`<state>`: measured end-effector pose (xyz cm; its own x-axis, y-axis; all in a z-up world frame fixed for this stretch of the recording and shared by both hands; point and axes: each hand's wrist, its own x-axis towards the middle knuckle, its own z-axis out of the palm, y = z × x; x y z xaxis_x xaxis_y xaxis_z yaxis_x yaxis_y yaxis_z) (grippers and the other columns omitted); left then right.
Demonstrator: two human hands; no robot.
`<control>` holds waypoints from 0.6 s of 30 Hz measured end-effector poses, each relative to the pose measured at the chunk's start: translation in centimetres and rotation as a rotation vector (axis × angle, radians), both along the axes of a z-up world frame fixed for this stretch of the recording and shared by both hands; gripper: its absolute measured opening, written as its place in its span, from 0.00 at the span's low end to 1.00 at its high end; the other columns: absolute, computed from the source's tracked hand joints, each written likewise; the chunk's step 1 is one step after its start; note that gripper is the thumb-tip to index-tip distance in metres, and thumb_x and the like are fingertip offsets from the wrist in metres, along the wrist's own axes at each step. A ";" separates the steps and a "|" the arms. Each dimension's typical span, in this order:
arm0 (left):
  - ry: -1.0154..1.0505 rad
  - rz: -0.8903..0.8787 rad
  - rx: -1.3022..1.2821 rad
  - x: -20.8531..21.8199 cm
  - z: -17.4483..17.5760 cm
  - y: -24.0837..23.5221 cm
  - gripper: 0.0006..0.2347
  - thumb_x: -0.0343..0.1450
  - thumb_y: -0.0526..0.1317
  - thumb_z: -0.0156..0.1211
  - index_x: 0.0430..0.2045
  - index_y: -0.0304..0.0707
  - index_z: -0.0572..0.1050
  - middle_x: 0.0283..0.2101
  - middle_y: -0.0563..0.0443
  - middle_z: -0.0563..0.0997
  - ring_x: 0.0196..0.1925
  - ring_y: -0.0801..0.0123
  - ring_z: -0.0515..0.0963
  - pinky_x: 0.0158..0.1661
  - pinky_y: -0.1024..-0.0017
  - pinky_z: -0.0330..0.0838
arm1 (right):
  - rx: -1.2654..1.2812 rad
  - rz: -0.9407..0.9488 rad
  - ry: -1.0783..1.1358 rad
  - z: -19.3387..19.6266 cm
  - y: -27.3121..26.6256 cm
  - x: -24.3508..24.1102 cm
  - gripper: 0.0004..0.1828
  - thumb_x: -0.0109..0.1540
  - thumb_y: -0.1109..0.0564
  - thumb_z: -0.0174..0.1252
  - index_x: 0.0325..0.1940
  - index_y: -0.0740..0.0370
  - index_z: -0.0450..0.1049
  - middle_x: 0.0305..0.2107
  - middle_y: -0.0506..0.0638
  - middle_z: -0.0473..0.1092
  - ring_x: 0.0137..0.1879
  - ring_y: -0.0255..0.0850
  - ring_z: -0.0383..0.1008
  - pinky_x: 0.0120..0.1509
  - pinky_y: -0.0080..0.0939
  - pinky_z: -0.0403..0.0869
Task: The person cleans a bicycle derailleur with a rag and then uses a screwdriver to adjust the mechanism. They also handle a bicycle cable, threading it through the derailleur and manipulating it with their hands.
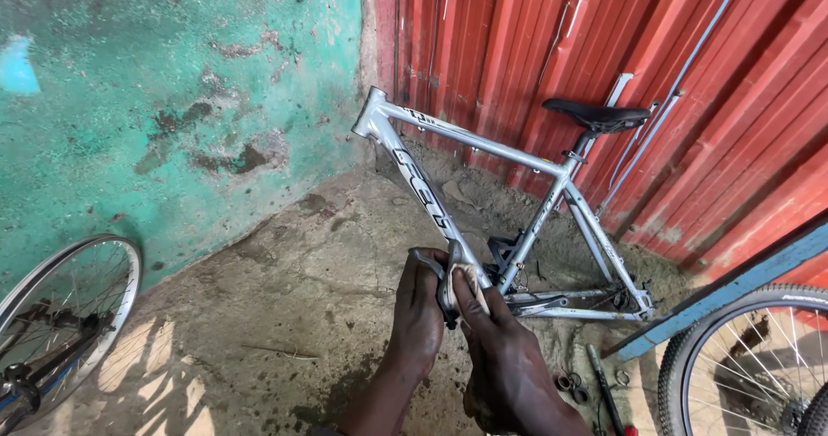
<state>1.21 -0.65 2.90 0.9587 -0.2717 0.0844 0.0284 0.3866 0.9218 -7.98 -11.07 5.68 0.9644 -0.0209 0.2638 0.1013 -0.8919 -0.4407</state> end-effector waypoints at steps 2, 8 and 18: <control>-0.079 0.025 0.132 0.3 -0.9 -0.4 0.16 0.78 0.42 0.30 0.44 0.39 0.72 0.45 0.44 0.78 0.48 0.61 0.74 0.51 0.60 0.67 | -0.105 -0.047 0.044 1.7 0.9 -0.1 0.45 0.59 0.67 0.58 0.79 0.46 0.53 0.52 0.47 0.74 0.17 0.34 0.62 0.17 0.41 0.72; 0.137 0.109 0.115 1.1 -0.5 0.4 0.14 0.81 0.41 0.33 0.45 0.42 0.74 0.46 0.50 0.76 0.49 0.64 0.71 0.54 0.61 0.63 | -0.234 0.106 -0.195 -0.8 0.9 -0.2 0.45 0.52 0.65 0.53 0.76 0.54 0.59 0.58 0.58 0.67 0.54 0.54 0.74 0.42 0.52 0.79; 0.395 0.058 -0.174 -0.7 5.4 2.4 0.11 0.75 0.41 0.52 0.42 0.29 0.73 0.45 0.41 0.75 0.49 0.58 0.73 0.56 0.58 0.66 | -0.233 0.165 -0.094 -0.8 -0.3 -0.8 0.50 0.50 0.70 0.53 0.76 0.41 0.61 0.50 0.55 0.69 0.44 0.51 0.75 0.36 0.52 0.78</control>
